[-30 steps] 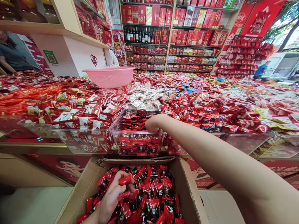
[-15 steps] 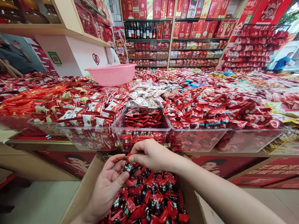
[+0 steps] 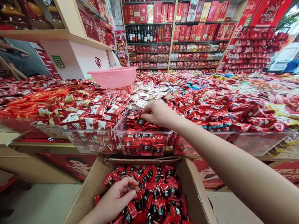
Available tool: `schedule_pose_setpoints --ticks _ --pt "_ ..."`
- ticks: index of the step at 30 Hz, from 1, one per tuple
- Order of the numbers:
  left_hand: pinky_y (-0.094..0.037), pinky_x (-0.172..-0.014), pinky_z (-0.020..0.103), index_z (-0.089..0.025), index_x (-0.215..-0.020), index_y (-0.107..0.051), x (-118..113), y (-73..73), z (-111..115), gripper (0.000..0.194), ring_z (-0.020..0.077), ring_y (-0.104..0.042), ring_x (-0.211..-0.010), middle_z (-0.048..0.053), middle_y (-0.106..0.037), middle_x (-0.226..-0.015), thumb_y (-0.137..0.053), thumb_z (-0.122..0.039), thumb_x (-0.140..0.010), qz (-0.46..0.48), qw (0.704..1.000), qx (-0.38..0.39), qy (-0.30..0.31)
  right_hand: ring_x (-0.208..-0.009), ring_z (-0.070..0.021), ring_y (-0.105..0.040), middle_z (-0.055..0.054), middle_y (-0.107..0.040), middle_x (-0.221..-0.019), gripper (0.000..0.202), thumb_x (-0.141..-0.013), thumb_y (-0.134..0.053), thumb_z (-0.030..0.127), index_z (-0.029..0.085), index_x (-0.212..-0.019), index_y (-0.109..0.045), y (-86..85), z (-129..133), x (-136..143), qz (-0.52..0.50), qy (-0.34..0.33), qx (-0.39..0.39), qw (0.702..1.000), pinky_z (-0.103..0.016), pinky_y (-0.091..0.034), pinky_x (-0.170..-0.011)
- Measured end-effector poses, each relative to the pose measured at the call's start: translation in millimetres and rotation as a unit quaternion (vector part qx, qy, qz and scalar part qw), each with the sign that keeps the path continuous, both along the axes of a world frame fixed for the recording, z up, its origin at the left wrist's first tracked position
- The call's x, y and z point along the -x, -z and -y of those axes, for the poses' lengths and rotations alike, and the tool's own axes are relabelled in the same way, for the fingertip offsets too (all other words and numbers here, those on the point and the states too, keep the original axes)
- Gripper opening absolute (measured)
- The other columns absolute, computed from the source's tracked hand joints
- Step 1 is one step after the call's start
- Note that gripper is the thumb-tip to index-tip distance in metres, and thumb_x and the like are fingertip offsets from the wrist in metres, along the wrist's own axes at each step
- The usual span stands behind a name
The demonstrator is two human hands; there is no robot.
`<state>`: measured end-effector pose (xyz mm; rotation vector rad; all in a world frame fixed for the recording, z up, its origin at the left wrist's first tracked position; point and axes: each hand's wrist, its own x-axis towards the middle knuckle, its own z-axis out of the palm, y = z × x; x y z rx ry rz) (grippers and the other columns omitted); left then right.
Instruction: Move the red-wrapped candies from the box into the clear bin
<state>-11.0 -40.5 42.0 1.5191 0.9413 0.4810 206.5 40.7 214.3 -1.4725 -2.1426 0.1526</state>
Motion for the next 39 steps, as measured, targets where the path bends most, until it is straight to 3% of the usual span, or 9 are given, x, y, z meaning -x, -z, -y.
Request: schedule_pose_setpoints --ticks 5,12,17,21,26,31,35,39 --pt "-0.04 -0.065 0.023 -0.016 -0.084 -0.052 5 26.9 2 0.014 0.0124 -0.051 -0.07 0.001 -0.058 -0.077 -0.046 -0.021 -0.071 -0.031 0.999 -0.003 0.027 -0.058 -0.0112 -0.054 -0.001 -0.063 -0.064 0.02 -0.063 -0.055 0.027 0.016 -0.075 -0.067 25.1 -42 19 0.115 -0.084 0.153 0.978 -0.02 -0.037 -0.054" --pt "-0.039 -0.062 0.021 -0.017 -0.086 -0.053 13 50.8 -6 0.019 0.0113 -0.05 -0.067 0.0 -0.058 -0.076 -0.046 -0.019 -0.069 -0.06 0.997 -0.005 0.046 -0.063 -0.0127 -0.055 -0.001 -0.064 -0.068 0.021 -0.06 -0.054 0.023 0.016 -0.076 -0.066 37.9 -55 34 0.163 -0.125 0.221 0.953 -0.017 -0.036 -0.05" --pt "-0.039 -0.062 0.02 -0.018 -0.087 -0.052 11 54.9 -8 0.019 0.0118 -0.051 -0.07 0.001 -0.059 -0.08 -0.046 -0.019 -0.068 -0.053 0.996 0.001 0.066 -0.061 -0.0118 -0.054 -0.003 -0.063 -0.066 0.021 -0.061 -0.052 0.023 0.014 -0.075 -0.066 39.4 -57 38 0.175 -0.139 0.226 0.948 -0.017 -0.034 -0.049" --pt "-0.038 -0.063 0.02 -0.019 -0.088 -0.053 10 55.5 -9 0.021 0.0122 -0.051 -0.071 0.0 -0.058 -0.081 -0.047 -0.02 -0.068 -0.073 0.994 0.002 0.077 -0.058 -0.0119 -0.051 -0.002 -0.061 -0.062 0.027 -0.059 -0.057 0.035 0.015 -0.074 -0.066 39.6 -58 37 0.18 -0.15 0.276 0.932 -0.018 -0.033 -0.046" --pt "-0.039 -0.062 0.02 -0.017 -0.087 -0.053 7 45.8 -9 0.022 0.0119 -0.05 -0.068 0.001 -0.057 -0.079 -0.048 -0.02 -0.066 -0.096 0.991 0.006 0.093 -0.057 -0.0119 -0.05 -0.001 -0.061 -0.064 0.037 -0.052 -0.062 0.043 0.017 -0.077 -0.066 44.0 -60 38 0.194 -0.139 0.31 0.92 -0.019 -0.032 -0.047" --pt "-0.038 -0.061 0.02 -0.017 -0.088 -0.054 3 35.5 -7 0.023 0.0119 -0.05 -0.067 0.0 -0.056 -0.076 -0.047 -0.02 -0.066 -0.135 0.986 0.006 0.097 -0.058 -0.0123 -0.05 -0.001 -0.061 -0.066 0.039 -0.053 -0.062 0.045 0.017 -0.08 -0.065 47.0 -61 38 0.202 -0.136 0.341 0.908 -0.019 -0.032 -0.047" --pt "-0.039 -0.064 0.021 -0.02 -0.09 -0.055 6 35.0 -8 0.024 0.0135 -0.051 -0.071 0.0 -0.057 -0.081 -0.047 -0.023 -0.068 -0.156 0.981 -0.019 0.11 -0.062 -0.0118 -0.051 -0.002 -0.062 -0.071 0.03 -0.063 -0.056 0.038 0.016 -0.082 -0.064 44.1 -62 33 0.162 -0.144 0.298 0.929 -0.019 -0.034 -0.05" --pt "-0.038 -0.07 0.024 -0.024 -0.093 -0.055 20 32.1 -15 0.026 0.0172 -0.05 -0.081 0.001 -0.056 -0.09 -0.05 -0.027 -0.068 -0.2 0.966 -0.081 0.143 -0.062 -0.0102 -0.051 -0.002 -0.06 -0.07 0.023 -0.07 -0.049 0.03 0.014 -0.08 -0.062 16.9 -41 23 0.067 -0.108 0.138 0.982 -0.02 -0.035 -0.056"
